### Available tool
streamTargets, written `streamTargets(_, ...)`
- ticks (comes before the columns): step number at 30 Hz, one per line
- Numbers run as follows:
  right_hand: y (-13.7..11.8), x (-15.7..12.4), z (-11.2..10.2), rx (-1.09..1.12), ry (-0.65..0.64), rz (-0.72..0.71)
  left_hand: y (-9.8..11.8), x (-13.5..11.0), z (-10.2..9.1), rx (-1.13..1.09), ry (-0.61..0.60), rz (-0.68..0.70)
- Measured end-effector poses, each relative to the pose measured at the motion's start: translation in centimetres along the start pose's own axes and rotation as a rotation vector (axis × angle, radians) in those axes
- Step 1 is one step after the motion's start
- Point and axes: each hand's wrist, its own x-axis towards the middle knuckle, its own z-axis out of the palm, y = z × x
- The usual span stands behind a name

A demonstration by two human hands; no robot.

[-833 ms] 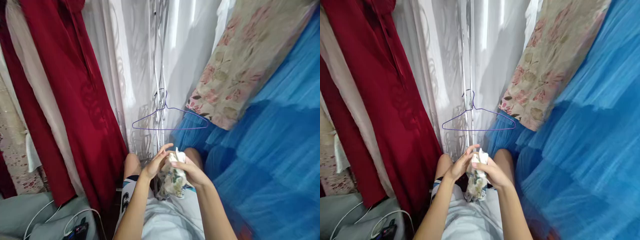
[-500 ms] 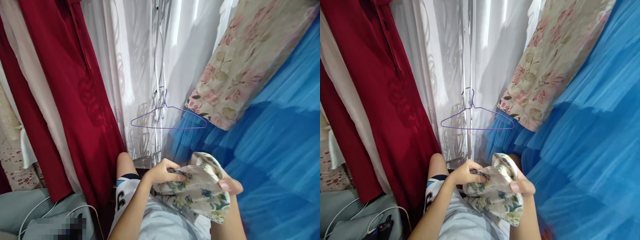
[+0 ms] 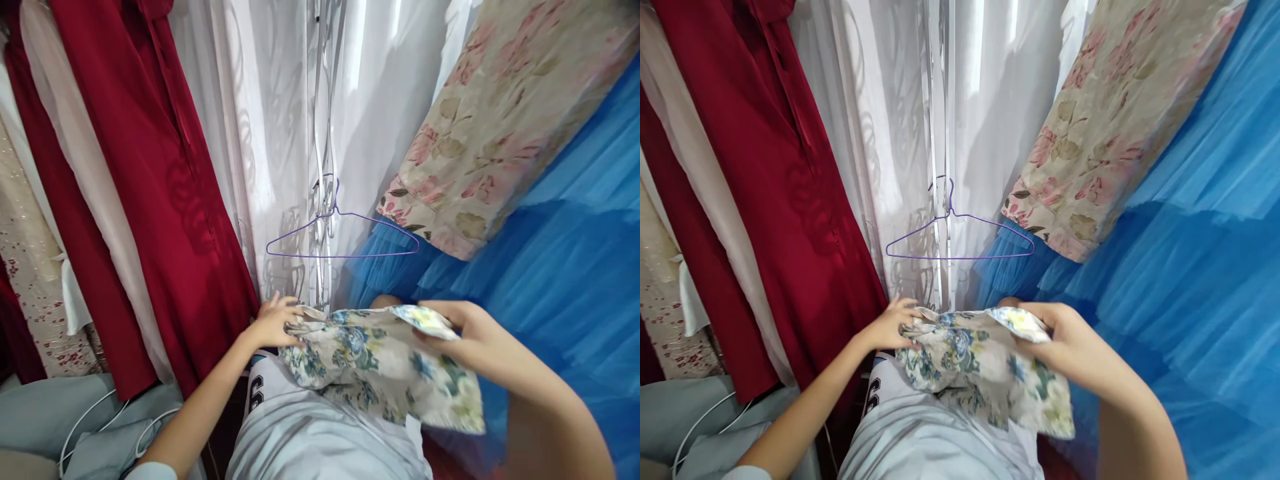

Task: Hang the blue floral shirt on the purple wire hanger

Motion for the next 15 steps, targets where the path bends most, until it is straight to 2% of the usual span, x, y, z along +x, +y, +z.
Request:
streamTargets(2,-0.8,3.0,-0.2,-0.09,-0.087,-0.064,-2.2,-0.9,-3.5,0.059,0.072,-0.082)
streamTargets(4,-0.7,6.2,0.5,-0.073,-0.128,-0.137,-4.2,-1.3,-6.7,0.09,0.102,-0.135)
streamTargets(6,0.0,9.7,1.5,-0.008,-0.091,-0.2,-5.8,-0.8,-9.3,0.095,0.113,-0.182)
streamTargets(8,1.0,12.9,2.6,0.023,0.043,-0.268,-6.8,0.2,-11.3,0.063,0.135,-0.203)
streamTargets(11,2.3,16.5,3.7,-0.071,0.167,-0.296,-7.4,2.3,-13.7,-0.036,0.168,-0.134)
streamTargets(15,3.2,17.9,4.8,-0.16,0.147,-0.276,-6.1,5.2,-16.3,-0.049,0.239,-0.035)
